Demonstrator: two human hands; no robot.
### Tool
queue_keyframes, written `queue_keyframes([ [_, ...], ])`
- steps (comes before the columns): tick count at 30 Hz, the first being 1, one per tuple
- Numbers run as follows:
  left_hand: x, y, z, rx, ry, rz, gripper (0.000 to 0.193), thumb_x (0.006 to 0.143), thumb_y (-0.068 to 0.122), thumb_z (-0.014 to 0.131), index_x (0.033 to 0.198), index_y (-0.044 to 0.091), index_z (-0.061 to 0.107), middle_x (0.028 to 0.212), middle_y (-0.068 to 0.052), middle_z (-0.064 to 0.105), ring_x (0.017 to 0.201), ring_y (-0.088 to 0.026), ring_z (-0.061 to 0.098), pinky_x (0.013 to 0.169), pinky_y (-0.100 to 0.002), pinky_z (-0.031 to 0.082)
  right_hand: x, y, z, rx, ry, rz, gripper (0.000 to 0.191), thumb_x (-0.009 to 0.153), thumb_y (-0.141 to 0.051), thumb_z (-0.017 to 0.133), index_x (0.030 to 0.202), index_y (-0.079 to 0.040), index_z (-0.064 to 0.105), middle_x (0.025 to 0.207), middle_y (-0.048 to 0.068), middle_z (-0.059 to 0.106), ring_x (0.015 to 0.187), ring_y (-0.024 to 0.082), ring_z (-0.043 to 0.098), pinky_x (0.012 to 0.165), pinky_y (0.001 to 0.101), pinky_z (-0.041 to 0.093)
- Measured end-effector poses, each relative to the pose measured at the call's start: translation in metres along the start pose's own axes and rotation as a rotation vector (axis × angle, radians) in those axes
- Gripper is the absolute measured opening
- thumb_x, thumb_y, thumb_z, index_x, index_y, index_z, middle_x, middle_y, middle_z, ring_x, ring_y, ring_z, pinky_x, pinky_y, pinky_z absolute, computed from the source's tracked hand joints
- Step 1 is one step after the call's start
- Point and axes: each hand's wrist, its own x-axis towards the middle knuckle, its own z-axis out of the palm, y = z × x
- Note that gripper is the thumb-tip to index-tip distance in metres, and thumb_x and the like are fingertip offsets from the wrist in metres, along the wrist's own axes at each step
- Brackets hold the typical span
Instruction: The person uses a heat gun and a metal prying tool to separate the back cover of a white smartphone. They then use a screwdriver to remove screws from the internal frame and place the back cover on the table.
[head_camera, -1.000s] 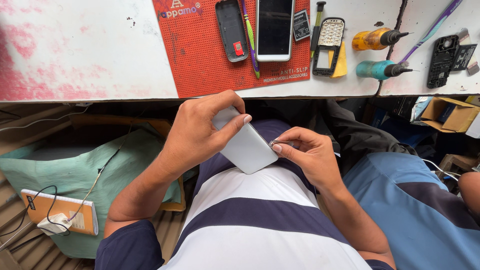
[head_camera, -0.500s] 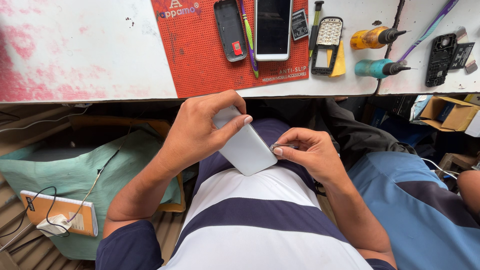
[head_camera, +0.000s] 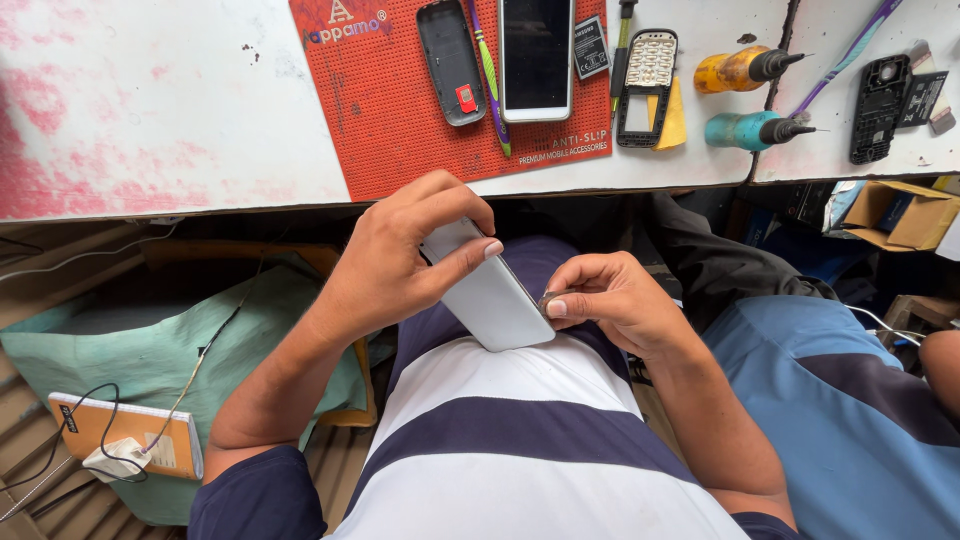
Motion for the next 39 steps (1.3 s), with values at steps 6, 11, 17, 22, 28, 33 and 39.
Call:
queue_keyframes([
  [6, -0.003, 0.001, -0.001, 0.195, -0.003, 0.194, 0.024, 0.080, 0.027, 0.087, 0.101, 0.022, 0.076, 0.109, -0.005, 0.060, 0.096, -0.022, 0.067, 0.075, -0.037, 0.057, -0.012, -0.004, 0.016, -0.255, 0.167, -0.134, 0.016, 0.087, -0.005, 0.077, 0.100, 0.004, 0.074, 0.091, 0.013, 0.077, 0.084, 0.016, 0.075, 0.078, 0.0296, 0.064],
  [11, -0.001, -0.002, 0.000, 0.185, -0.052, 0.173, 0.024, 0.078, 0.022, 0.087, 0.099, 0.023, 0.077, 0.105, -0.003, 0.059, 0.095, -0.020, 0.067, 0.072, -0.034, 0.059, -0.010, -0.010, 0.020, -0.249, 0.157, -0.100, 0.020, 0.087, -0.008, 0.077, 0.102, 0.004, 0.075, 0.092, 0.013, 0.078, 0.084, 0.016, 0.075, 0.078, 0.0296, 0.065],
  [17, 0.003, -0.003, 0.002, 0.157, -0.064, 0.182, 0.024, 0.078, 0.021, 0.087, 0.099, 0.022, 0.076, 0.104, -0.002, 0.059, 0.094, -0.019, 0.067, 0.071, -0.033, 0.058, -0.002, -0.019, 0.013, -0.274, 0.076, -0.065, 0.020, 0.087, -0.010, 0.076, 0.103, 0.003, 0.076, 0.092, 0.013, 0.078, 0.085, 0.016, 0.076, 0.077, 0.0295, 0.065],
  [22, 0.005, -0.002, 0.000, 0.109, -0.094, 0.190, 0.025, 0.078, 0.019, 0.087, 0.101, 0.019, 0.076, 0.101, -0.002, 0.058, 0.091, -0.019, 0.067, 0.071, -0.034, 0.057, -0.001, -0.024, 0.012, -0.389, 0.068, -0.038, 0.015, 0.088, -0.010, 0.075, 0.098, 0.001, 0.077, 0.090, 0.010, 0.078, 0.083, 0.015, 0.076, 0.076, 0.0292, 0.066],
  [28, 0.006, -0.003, -0.001, 0.040, -0.108, 0.181, 0.026, 0.078, 0.019, 0.087, 0.102, 0.017, 0.077, 0.098, -0.002, 0.059, 0.089, -0.017, 0.068, 0.071, -0.032, 0.058, -0.005, -0.027, 0.009, -0.520, 0.028, -0.092, 0.012, 0.089, -0.008, 0.075, 0.097, 0.001, 0.078, 0.092, 0.007, 0.074, 0.083, 0.012, 0.073, 0.073, 0.0242, 0.062],
  [33, 0.007, -0.004, 0.002, 0.021, -0.116, 0.151, 0.026, 0.077, 0.019, 0.087, 0.101, 0.017, 0.077, 0.096, -0.001, 0.059, 0.087, -0.016, 0.068, 0.071, -0.030, 0.059, -0.009, -0.025, 0.010, -0.606, 0.022, -0.150, 0.011, 0.089, -0.008, 0.075, 0.096, 0.000, 0.079, 0.094, 0.006, 0.073, 0.082, 0.011, 0.072, 0.071, 0.0235, 0.062],
  [39, 0.007, -0.005, 0.001, 0.052, -0.105, 0.165, 0.025, 0.078, 0.019, 0.087, 0.101, 0.018, 0.077, 0.098, -0.001, 0.059, 0.089, -0.018, 0.068, 0.073, -0.033, 0.058, -0.010, -0.021, 0.013, -0.498, 0.059, -0.146, 0.012, 0.089, -0.007, 0.074, 0.097, 0.001, 0.078, 0.094, 0.006, 0.073, 0.083, 0.012, 0.073, 0.073, 0.0241, 0.063],
])
